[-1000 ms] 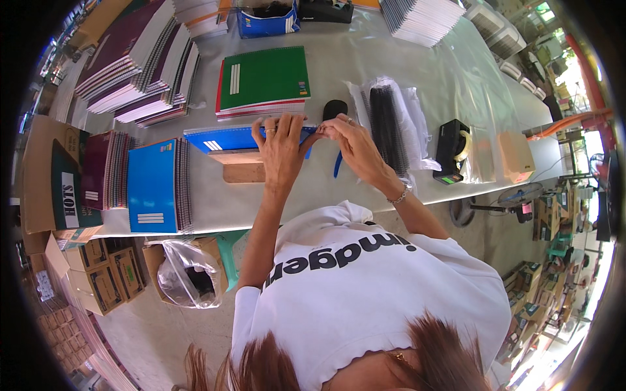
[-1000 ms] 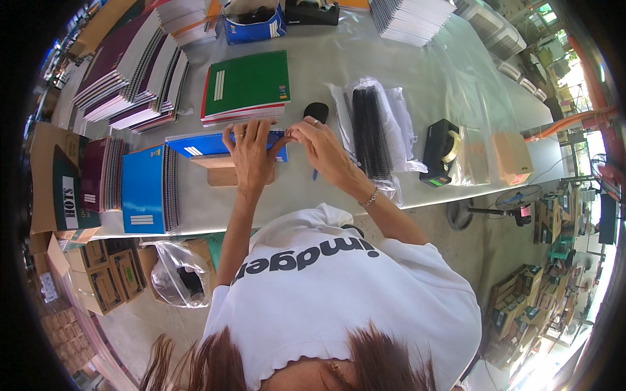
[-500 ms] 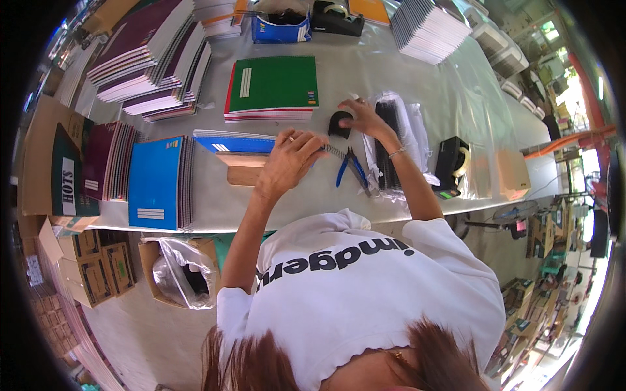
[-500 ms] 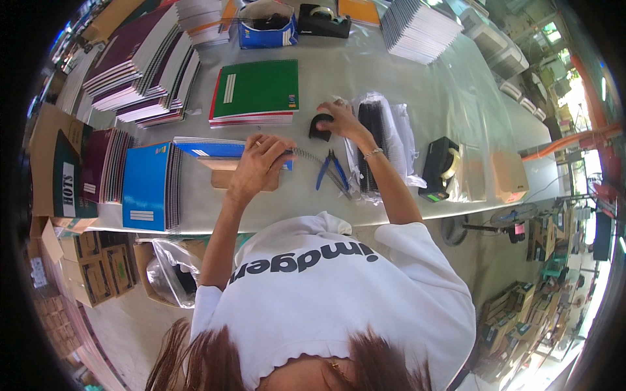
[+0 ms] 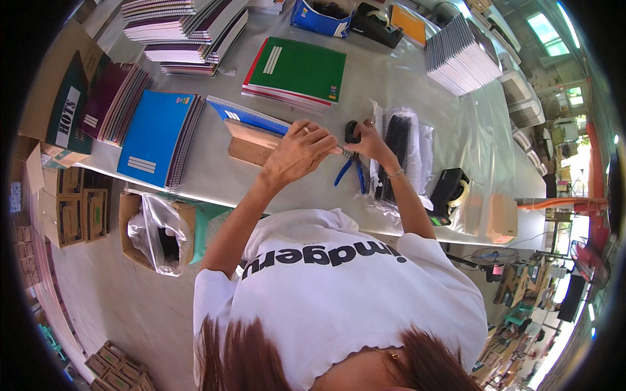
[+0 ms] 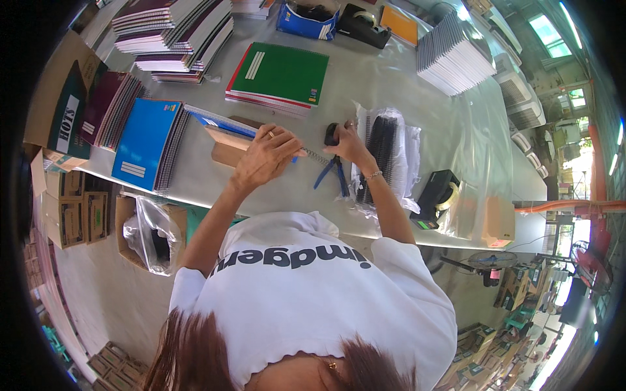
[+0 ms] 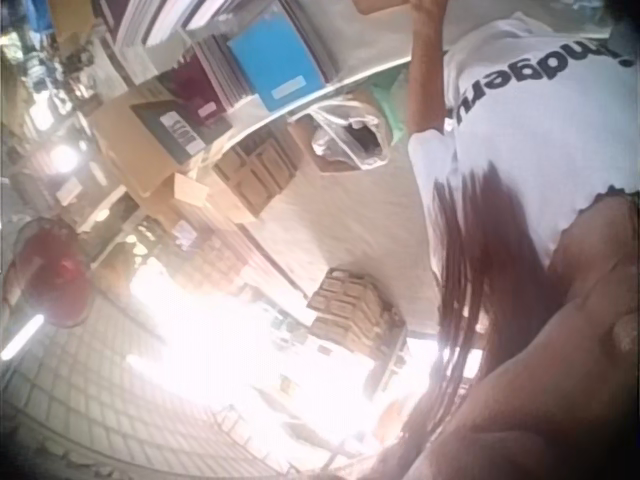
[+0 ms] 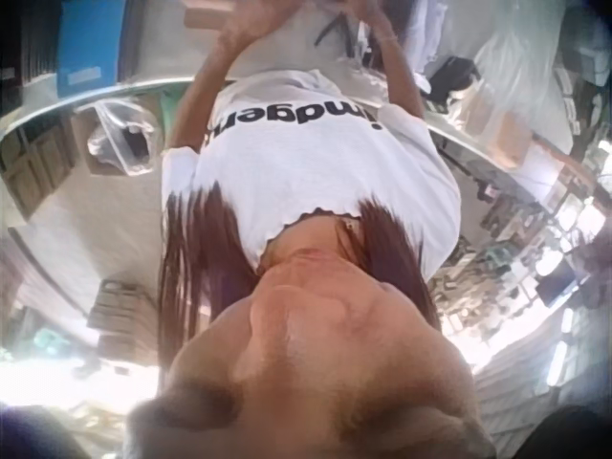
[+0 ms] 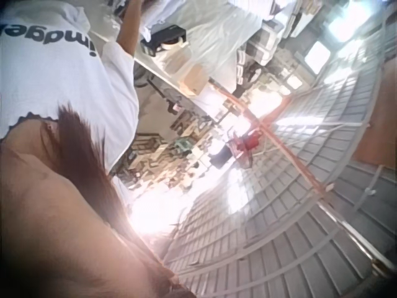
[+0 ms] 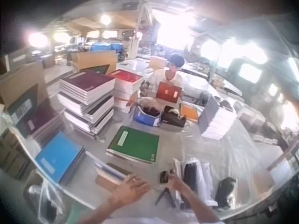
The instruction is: The person inserts a metal spiral through the holes of a notebook, cuts the coil with a pair of pliers, and places the notebook onto a stack. They repeat this process with several other notebooks of different colors.
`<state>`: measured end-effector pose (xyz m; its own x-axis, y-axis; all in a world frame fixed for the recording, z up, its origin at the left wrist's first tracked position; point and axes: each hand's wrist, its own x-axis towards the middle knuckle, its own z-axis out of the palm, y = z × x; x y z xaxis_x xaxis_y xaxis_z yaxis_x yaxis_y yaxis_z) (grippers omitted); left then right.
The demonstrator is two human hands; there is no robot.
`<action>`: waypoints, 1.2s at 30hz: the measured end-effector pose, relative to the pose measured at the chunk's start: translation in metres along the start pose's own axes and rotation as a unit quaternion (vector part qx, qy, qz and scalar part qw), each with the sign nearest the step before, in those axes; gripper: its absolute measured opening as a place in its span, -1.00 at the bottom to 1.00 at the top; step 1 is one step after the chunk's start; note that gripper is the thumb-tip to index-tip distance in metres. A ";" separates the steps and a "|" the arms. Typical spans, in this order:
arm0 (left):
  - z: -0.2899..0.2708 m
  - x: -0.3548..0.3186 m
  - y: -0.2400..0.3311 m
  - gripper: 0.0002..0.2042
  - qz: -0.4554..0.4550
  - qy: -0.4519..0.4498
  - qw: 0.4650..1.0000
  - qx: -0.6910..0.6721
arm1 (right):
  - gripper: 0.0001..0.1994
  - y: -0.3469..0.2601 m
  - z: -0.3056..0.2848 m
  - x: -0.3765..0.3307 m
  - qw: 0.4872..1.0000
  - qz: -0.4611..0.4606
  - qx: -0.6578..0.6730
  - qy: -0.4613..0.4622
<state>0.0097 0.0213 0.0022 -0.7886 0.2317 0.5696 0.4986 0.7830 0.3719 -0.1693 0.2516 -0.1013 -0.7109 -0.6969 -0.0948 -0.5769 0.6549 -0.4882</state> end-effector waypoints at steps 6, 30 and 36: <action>-0.002 0.007 0.001 -0.81 0.002 0.028 1.000 -0.001 | -0.40 0.010 0.005 -0.010 0.993 -0.113 -0.035 0.014; 0.002 -0.011 0.019 -0.55 -0.258 0.136 0.956 0.025 | -0.49 -0.115 -0.122 0.008 0.856 -0.200 0.355 -0.317; -0.006 -0.006 0.017 -0.59 -0.252 0.129 0.959 0.009 | -0.55 -0.113 -0.107 -0.001 0.825 -0.053 0.513 -0.233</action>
<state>0.0248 0.0298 0.0098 -0.8117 -0.3274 0.4837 0.0693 0.7683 0.6364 -0.1468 0.2094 0.0471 -0.3087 -0.9275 -0.2109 0.1872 0.1581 -0.9695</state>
